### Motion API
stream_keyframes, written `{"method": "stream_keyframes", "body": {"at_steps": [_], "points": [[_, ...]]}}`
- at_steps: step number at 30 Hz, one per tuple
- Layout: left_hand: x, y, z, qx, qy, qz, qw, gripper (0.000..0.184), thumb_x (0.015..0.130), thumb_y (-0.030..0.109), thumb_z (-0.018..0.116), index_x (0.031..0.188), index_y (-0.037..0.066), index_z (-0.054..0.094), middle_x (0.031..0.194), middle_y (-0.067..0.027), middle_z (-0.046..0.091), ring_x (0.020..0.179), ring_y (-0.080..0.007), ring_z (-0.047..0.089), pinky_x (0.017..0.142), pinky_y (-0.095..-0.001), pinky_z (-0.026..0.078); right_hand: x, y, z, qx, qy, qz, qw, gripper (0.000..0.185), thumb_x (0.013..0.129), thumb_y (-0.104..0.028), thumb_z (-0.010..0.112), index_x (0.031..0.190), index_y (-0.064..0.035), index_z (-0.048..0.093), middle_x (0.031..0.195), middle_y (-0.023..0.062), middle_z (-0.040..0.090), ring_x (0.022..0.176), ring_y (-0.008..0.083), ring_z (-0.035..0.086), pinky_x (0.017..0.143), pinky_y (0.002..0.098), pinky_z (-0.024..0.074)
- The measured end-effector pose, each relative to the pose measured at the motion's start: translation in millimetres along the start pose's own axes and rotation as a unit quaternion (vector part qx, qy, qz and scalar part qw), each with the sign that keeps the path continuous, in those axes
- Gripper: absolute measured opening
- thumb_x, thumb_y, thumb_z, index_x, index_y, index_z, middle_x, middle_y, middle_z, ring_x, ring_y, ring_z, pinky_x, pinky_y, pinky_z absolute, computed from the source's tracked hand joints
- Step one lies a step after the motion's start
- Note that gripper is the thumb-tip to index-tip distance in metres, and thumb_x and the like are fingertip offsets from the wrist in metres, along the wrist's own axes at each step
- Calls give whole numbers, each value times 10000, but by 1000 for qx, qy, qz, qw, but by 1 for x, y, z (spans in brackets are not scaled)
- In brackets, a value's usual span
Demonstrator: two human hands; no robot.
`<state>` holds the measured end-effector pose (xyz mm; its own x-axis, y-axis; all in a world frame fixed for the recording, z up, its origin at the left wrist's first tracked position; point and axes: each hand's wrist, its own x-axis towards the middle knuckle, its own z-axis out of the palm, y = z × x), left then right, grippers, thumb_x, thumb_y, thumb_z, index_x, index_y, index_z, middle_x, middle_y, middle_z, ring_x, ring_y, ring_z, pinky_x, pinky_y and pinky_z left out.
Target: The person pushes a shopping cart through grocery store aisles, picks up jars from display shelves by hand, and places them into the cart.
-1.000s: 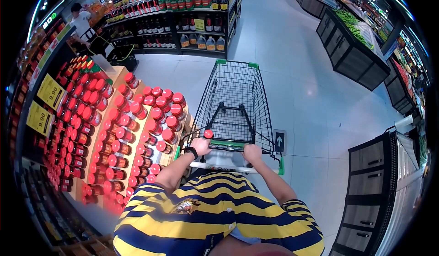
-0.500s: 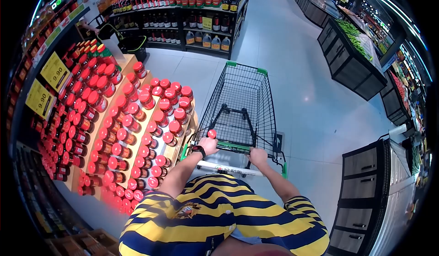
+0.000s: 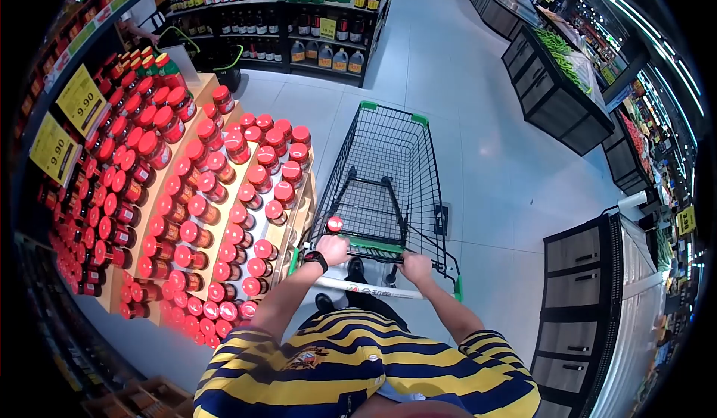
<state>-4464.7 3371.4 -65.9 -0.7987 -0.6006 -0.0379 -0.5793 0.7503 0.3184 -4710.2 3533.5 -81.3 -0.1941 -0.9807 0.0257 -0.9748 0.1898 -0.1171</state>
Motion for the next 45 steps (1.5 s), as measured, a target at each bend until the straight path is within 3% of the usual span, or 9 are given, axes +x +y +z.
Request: {"method": "stream_keyframes", "body": {"at_steps": [4,6,12,19,27,28,36,45], "points": [[-17,6,6,-16,14,0,1000,286,701,340,700,757,62,667,711,-141,667,693,-311,668,633,-439,529,-19,-10,-1,10,-7,6,1000,275,717,-358,739,770,-109,632,706,105,664,661,308,657,570,432,514],[-23,9,5,-20,0,-1,1000,262,697,310,696,763,58,668,719,-145,670,696,-313,669,642,-435,531,-25,-18,-10,3,-29,36,999,257,670,-295,756,772,-98,628,741,97,669,690,284,668,597,403,525],[-32,21,12,-20,-2,-18,1000,280,712,349,690,764,74,678,726,-146,674,726,-311,675,669,-432,534,-38,-7,2,11,-9,23,1000,253,718,-354,725,759,-120,639,666,106,655,629,305,656,570,431,523],[-34,27,24,-5,8,-12,1000,267,707,342,684,773,83,681,700,-130,669,696,-316,669,660,-436,535,-44,3,4,18,3,14,1000,263,724,-355,713,752,-109,626,691,102,662,648,304,659,580,433,527],[-37,34,30,11,-13,-34,999,295,706,353,708,821,85,666,767,-128,674,764,-319,668,712,-450,533,-48,4,3,22,-35,34,999,242,722,-310,727,790,-91,649,742,110,678,706,314,667,637,440,527],[-36,32,34,27,5,-17,999,269,697,338,688,828,104,673,731,-127,675,719,-314,668,652,-458,526,-49,6,7,28,-29,37,998,242,723,-310,727,790,-92,649,732,110,676,702,318,666,631,443,527],[-56,51,38,29,3,-27,999,275,678,319,702,828,90,675,724,-134,671,718,-320,664,672,-439,527,-75,8,11,31,-25,13,999,295,753,-371,717,825,-98,632,744,104,680,718,304,671,632,433,530],[-94,94,55,34,-14,-61,997,287,684,297,685,898,107,662,791,-130,681,764,-326,660,704,-445,524,-127,20,14,55,1,-13,998,230,700,-284,727,768,-81,644,719,120,676,689,311,672,634,429,539]]}}
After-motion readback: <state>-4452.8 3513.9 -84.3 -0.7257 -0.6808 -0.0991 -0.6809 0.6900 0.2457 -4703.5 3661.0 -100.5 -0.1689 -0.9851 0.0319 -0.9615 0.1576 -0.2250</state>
